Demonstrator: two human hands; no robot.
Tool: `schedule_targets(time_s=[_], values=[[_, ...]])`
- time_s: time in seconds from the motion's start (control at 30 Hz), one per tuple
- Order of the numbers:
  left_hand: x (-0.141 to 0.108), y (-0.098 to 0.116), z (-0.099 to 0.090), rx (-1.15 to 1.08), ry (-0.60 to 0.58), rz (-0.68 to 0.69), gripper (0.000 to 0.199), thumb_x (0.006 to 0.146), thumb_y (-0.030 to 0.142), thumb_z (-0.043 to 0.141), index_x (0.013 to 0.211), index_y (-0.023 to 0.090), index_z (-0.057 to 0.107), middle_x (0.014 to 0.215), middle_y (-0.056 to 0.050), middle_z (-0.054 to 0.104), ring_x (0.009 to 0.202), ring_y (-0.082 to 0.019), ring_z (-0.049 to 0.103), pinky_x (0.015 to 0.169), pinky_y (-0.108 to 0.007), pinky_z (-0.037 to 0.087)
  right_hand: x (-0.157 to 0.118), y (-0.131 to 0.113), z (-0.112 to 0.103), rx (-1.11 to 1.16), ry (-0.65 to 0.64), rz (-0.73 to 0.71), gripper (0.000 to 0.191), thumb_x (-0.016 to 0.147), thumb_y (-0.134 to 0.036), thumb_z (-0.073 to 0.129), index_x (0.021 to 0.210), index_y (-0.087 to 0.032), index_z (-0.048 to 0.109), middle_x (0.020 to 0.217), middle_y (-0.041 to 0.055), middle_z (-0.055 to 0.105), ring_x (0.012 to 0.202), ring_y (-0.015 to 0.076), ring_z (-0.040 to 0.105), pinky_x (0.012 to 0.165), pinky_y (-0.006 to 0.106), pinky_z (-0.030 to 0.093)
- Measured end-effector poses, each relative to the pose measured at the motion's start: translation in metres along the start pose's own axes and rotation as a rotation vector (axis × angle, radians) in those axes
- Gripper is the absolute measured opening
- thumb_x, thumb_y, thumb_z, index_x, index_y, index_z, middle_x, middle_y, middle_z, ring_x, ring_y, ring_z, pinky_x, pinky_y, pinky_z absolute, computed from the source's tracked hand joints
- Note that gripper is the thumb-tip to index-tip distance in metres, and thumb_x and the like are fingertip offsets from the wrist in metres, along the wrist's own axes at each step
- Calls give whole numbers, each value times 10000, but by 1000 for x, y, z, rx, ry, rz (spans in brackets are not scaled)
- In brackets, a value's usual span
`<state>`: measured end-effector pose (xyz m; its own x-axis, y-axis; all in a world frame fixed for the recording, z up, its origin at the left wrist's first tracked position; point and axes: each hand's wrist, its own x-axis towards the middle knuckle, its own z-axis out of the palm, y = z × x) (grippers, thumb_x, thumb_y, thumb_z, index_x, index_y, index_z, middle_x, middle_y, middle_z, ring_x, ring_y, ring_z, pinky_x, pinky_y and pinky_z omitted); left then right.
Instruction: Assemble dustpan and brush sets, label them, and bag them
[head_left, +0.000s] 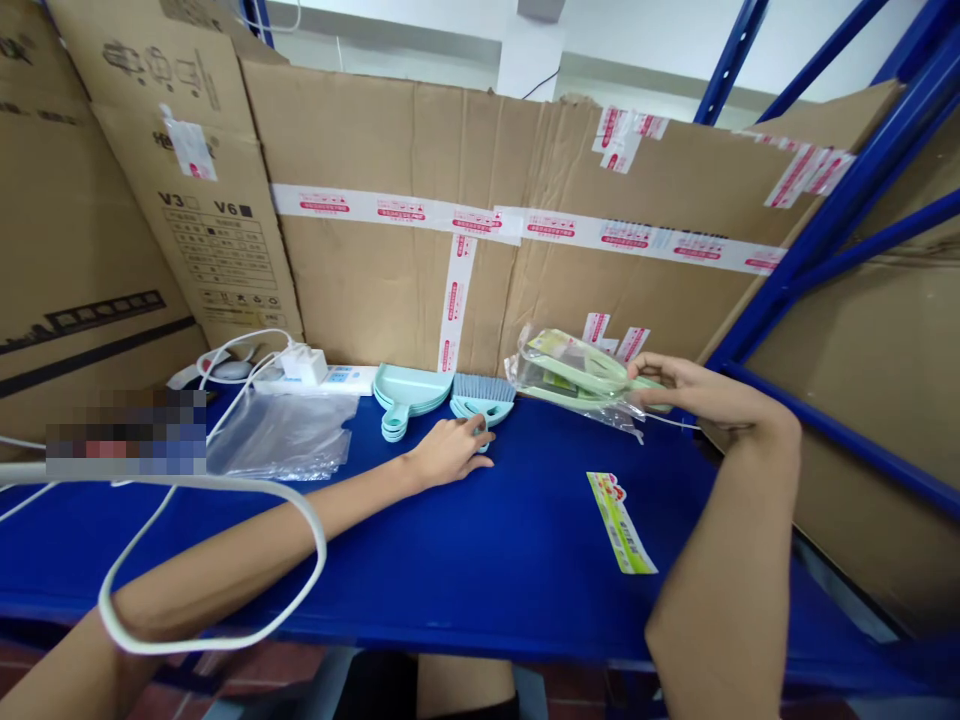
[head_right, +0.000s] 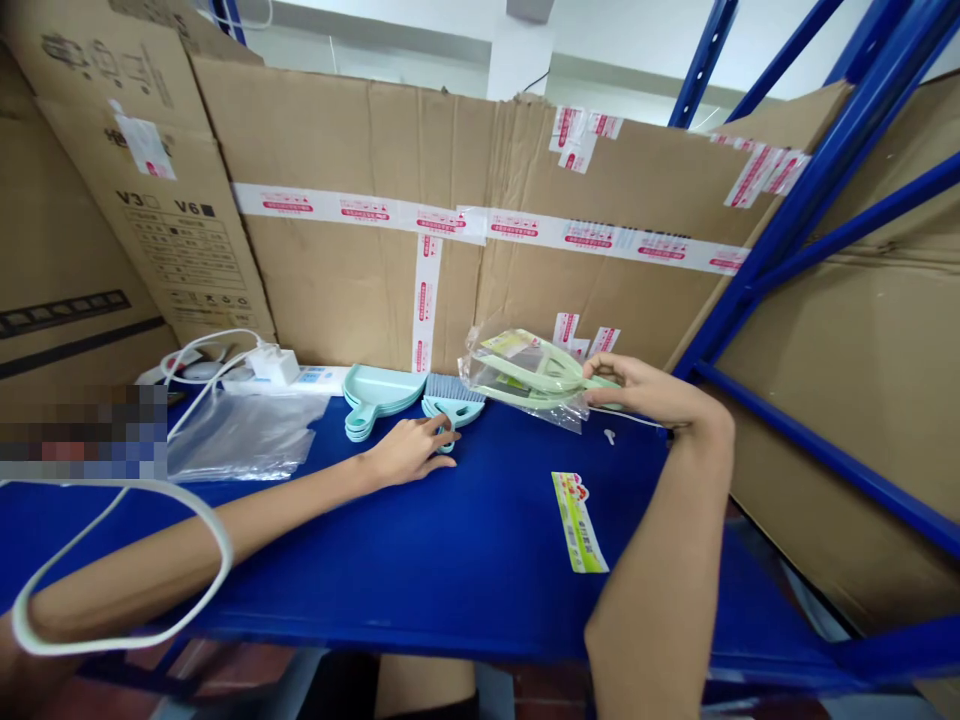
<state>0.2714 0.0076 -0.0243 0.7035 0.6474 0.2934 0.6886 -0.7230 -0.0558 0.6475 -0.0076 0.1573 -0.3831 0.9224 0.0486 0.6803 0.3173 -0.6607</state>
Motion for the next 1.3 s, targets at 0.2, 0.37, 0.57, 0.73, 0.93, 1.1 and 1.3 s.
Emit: schedule_targets(time_s=[0.2, 0.37, 0.57, 0.73, 0.93, 1.1, 1.3], values=[[5, 7, -1, 72, -74, -37, 290, 1082, 213, 529, 1242, 204, 770, 1397, -189, 600, 1098, -343, 742, 746, -395, 635, 7, -3, 6, -24, -35, 8, 558, 776, -696, 852, 1013, -253, 610, 994, 26, 653, 908, 226, 596, 796, 337, 471], [-7, -15, -6, -118, 149, -112, 484, 1082, 342, 600, 1542, 205, 537, 1481, -221, 518, 1012, -299, 752, 806, -461, 669, 21, -18, 15, -120, -134, -41, 564, 772, -734, 802, 962, -238, 613, 1014, 42, 654, 974, 247, 599, 873, 351, 482], [-45, -45, -35, -513, 612, -57, 377, 1125, 294, 493, 1494, 238, 545, 1568, -174, 524, 1433, -283, 579, 1094, -453, 588, 49, -43, 37, -234, -261, -108, 502, 824, -693, 775, 991, -240, 639, 1058, 57, 685, 1001, 272, 604, 875, 361, 477], [-66, -43, -47, -663, 596, 73, 311, 1148, 226, 409, 1189, 196, 715, 1202, -118, 774, 1112, -225, 745, 995, -404, 594, 62, -58, 54, -190, -360, -165, 469, 877, -673, 765, 1015, -242, 641, 1052, 42, 677, 991, 254, 599, 873, 347, 474], [-64, -39, -47, -621, 694, 118, 271, 1067, 117, 497, 1211, 184, 717, 1193, -118, 767, 1099, -215, 736, 962, -402, 597, 63, -62, 59, -111, -371, -145, 464, 872, -647, 804, 985, -231, 633, 1011, 27, 655, 956, 227, 587, 852, 338, 470], [-63, -38, -48, -543, 678, 155, 394, 962, -1, 452, 1224, 206, 660, 1255, -119, 762, 1247, -251, 666, 1072, -507, 560, 62, -64, 59, -93, -381, -147, 454, 884, -630, 810, 959, -225, 620, 993, 27, 633, 914, 203, 560, 812, 331, 462], [-70, -33, -52, -720, 714, 196, 296, 945, -31, 407, 1028, 247, 468, 1381, -135, 742, 1445, -267, 576, 1158, -567, 489, 61, -57, 54, -41, -348, -145, 450, 868, -614, 840, 990, -228, 642, 1028, 40, 659, 943, 212, 584, 841, 348, 471]])
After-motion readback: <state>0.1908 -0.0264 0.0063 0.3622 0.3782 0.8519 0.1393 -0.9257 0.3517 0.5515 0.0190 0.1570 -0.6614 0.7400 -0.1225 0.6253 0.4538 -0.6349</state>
